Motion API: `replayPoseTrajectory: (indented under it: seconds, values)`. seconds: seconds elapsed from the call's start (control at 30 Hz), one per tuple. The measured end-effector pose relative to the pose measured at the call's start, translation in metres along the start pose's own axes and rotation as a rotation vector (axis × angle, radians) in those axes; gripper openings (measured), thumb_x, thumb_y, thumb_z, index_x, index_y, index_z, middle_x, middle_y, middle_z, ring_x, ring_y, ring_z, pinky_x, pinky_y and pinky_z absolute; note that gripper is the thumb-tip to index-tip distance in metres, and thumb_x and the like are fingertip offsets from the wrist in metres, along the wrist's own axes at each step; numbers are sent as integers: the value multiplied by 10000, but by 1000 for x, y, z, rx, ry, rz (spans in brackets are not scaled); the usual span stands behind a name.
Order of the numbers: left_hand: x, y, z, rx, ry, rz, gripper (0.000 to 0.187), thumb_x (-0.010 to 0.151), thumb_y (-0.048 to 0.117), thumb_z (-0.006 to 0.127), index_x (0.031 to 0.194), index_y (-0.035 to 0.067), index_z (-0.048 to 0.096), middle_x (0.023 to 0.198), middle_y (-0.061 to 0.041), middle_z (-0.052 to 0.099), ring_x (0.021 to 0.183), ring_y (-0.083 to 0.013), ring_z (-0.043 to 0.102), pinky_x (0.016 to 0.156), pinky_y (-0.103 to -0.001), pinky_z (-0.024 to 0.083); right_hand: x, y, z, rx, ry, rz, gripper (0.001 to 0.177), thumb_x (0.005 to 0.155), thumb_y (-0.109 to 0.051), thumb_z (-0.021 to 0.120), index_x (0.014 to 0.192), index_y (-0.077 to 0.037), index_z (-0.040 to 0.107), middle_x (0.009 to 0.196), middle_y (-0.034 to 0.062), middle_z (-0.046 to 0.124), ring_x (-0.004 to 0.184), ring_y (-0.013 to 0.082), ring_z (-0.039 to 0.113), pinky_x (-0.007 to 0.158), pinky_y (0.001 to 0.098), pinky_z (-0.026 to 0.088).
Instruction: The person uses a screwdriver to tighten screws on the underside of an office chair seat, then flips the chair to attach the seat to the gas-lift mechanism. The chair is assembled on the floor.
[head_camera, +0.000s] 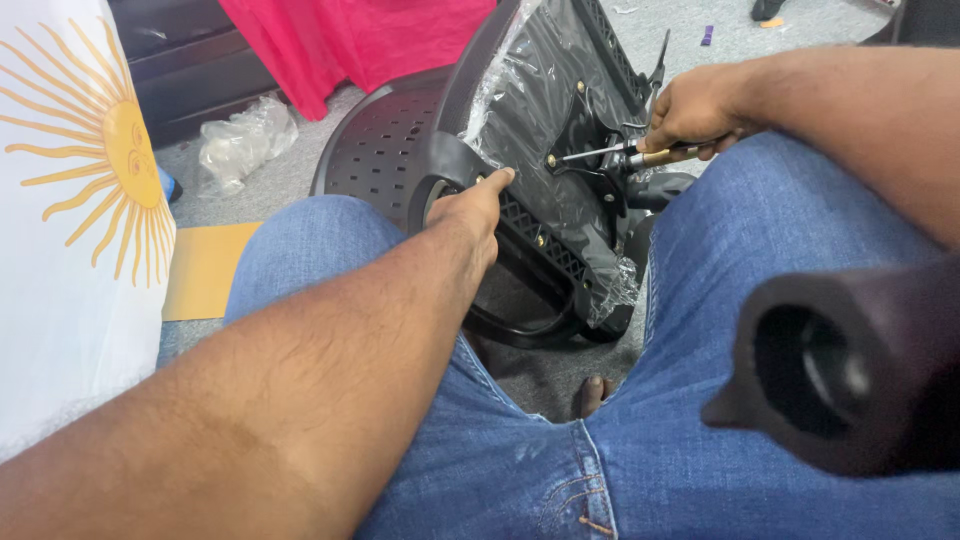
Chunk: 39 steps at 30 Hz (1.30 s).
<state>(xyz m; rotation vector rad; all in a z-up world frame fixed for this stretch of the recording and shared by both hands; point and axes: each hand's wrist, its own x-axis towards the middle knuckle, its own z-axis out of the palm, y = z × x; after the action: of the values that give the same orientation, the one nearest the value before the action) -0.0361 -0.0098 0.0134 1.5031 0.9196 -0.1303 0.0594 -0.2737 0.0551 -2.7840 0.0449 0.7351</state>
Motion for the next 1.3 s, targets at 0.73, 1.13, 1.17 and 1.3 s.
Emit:
replayPoseTrajectory:
  seconds: [0.73,1.13,1.17,1.3]
  values:
    - [-61,15,5,16,130,-146,796,725,342,916,1322,-74,594,1406,-225,587,1287,-342,572,1124,-437,446,87,16,-15,-468,413,-30,502,1013,-514,640,1207,-71,778,1122,185,755,973,353,716,860,496,568]
    - [-42,25,67,849,-330,655,690,783,521,771,1308,114,586,1226,-89,670,1166,-244,652,988,-423,522,107,31,-6,-219,413,60,409,1096,-356,590,1408,-98,643,1092,199,748,863,335,733,756,517,599]
    - [-35,29,71,860,-339,614,689,796,525,754,1328,125,576,1230,-83,672,1178,-238,654,986,-429,536,104,32,-5,-234,438,48,412,1082,-361,590,1410,-116,635,1108,184,734,861,325,723,753,517,594]
    - [-26,38,76,948,-350,512,675,831,542,732,1349,140,574,1299,-75,625,1285,-252,564,1037,-464,510,91,29,-6,-291,445,35,422,1070,-367,582,1426,-143,612,1120,177,722,858,310,719,754,509,598]
